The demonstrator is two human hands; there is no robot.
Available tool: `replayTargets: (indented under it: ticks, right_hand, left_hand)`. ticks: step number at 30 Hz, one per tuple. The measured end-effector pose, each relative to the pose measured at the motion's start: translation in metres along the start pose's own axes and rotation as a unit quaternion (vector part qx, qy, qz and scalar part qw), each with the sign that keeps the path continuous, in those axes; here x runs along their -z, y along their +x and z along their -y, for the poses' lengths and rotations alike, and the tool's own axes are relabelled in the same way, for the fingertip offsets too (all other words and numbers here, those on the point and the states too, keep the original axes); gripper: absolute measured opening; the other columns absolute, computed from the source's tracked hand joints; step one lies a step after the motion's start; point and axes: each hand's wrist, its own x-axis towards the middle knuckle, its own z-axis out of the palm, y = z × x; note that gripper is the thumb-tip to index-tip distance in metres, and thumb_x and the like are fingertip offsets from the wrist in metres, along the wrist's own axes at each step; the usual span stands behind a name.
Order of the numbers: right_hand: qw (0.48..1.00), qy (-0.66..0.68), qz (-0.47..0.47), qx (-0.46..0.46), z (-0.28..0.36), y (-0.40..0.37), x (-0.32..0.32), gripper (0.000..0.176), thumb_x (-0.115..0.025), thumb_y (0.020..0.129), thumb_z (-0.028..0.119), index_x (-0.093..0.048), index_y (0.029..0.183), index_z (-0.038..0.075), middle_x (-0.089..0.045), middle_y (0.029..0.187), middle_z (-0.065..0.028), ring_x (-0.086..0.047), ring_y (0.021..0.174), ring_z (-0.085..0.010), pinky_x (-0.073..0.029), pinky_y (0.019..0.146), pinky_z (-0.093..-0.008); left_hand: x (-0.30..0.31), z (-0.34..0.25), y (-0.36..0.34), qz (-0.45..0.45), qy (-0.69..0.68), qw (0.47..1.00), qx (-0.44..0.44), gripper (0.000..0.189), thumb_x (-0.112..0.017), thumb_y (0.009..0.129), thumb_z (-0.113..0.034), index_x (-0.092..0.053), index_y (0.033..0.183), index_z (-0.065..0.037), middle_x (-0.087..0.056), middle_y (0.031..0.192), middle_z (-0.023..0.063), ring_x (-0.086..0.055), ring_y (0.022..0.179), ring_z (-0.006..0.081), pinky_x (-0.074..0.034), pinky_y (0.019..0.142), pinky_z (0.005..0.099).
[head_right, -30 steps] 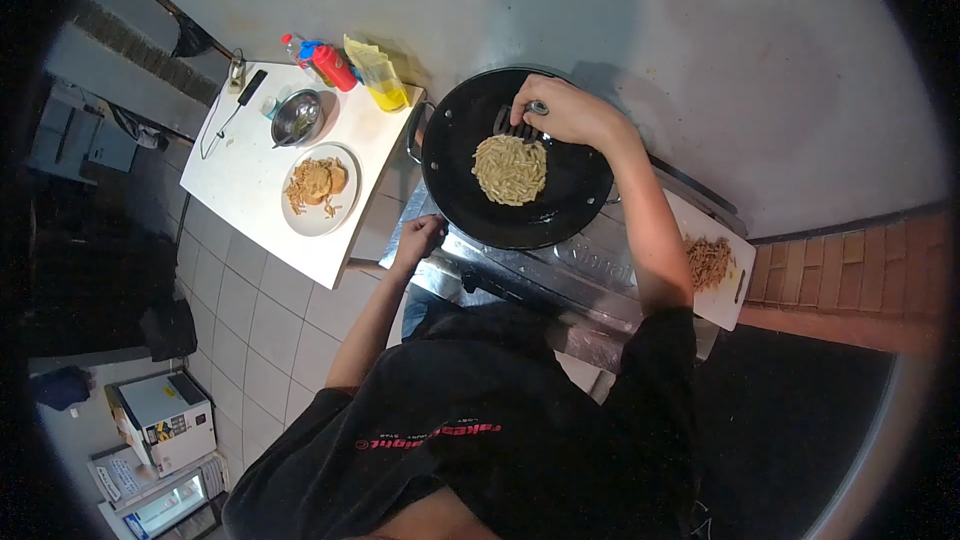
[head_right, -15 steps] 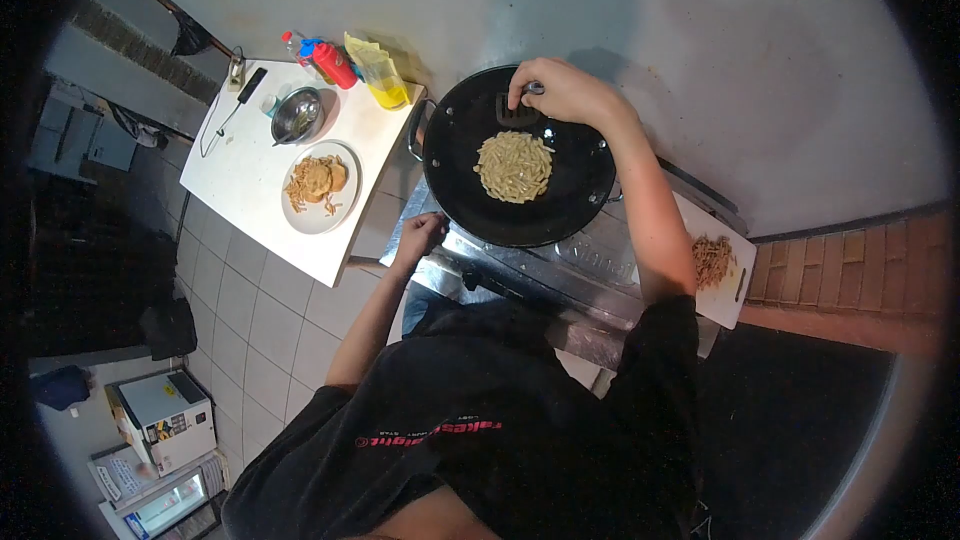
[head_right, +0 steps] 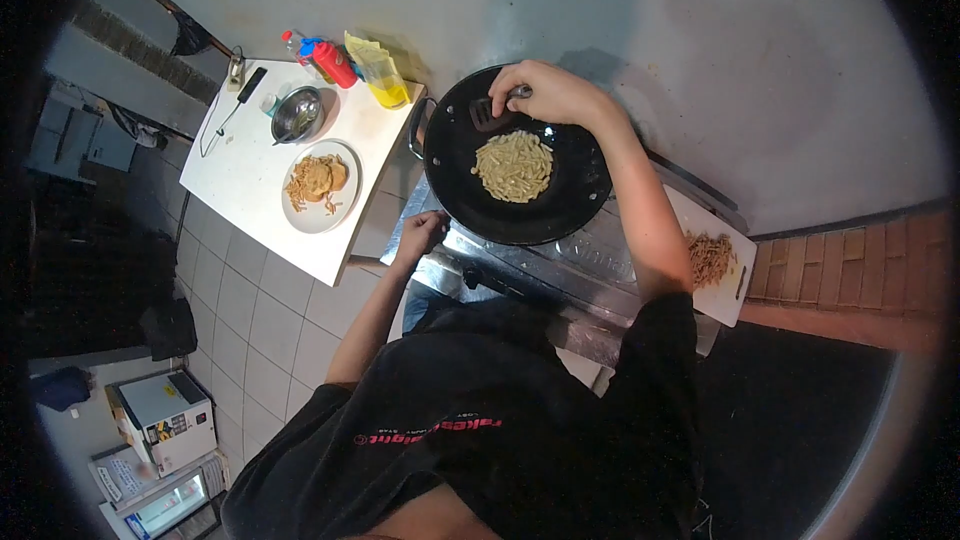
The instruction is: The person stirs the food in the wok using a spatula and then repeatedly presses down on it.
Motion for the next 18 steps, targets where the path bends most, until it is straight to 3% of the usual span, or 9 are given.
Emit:
replayTargets:
  ticks: [6,9,18]
  right_hand:
    - [0.997,0.039,0.055,-0.036,0.008,-0.007,0.004,0.014,-0.065,0.084,-0.001,-0.075,0.093,0.003,-0.068,0.118,-0.0123,-0.064,0.110,-0.0267,-0.049,0.097,-0.0376]
    - [0.999,0.039,0.009,-0.006,0.017,-0.011,0.005,0.019,-0.061,0.082,-0.004,-0.075,0.092,0.003,-0.069,0.118,-0.0120,-0.064,0.110,-0.0263,-0.050,0.096,-0.0370]
    - [0.997,0.038,0.050,0.047,0.009,-0.005,-0.009,0.018,-0.061,0.080,-0.006,-0.075,0.090,0.001,-0.069,0.114,-0.0134,-0.065,0.106,-0.0257,-0.051,0.095,-0.0362]
  left_hand:
    - [0.001,0.002,0.002,0.008,-0.007,1.000,-0.008,0.036,-0.059,0.100,-0.025,-0.064,0.071,-0.004,-0.054,0.060,-0.0038,-0.041,0.047,0.0040,-0.027,0.046,0.0227]
    - [0.001,0.004,0.001,0.006,-0.010,1.000,-0.013,0.036,-0.059,0.100,-0.026,-0.064,0.071,-0.005,-0.054,0.059,-0.0043,-0.040,0.046,0.0041,-0.027,0.045,0.0227]
    - [0.001,0.007,0.003,-0.006,-0.007,1.000,-0.013,0.037,-0.059,0.100,-0.026,-0.065,0.071,-0.005,-0.055,0.058,-0.0041,-0.040,0.044,0.0038,-0.026,0.044,0.0226]
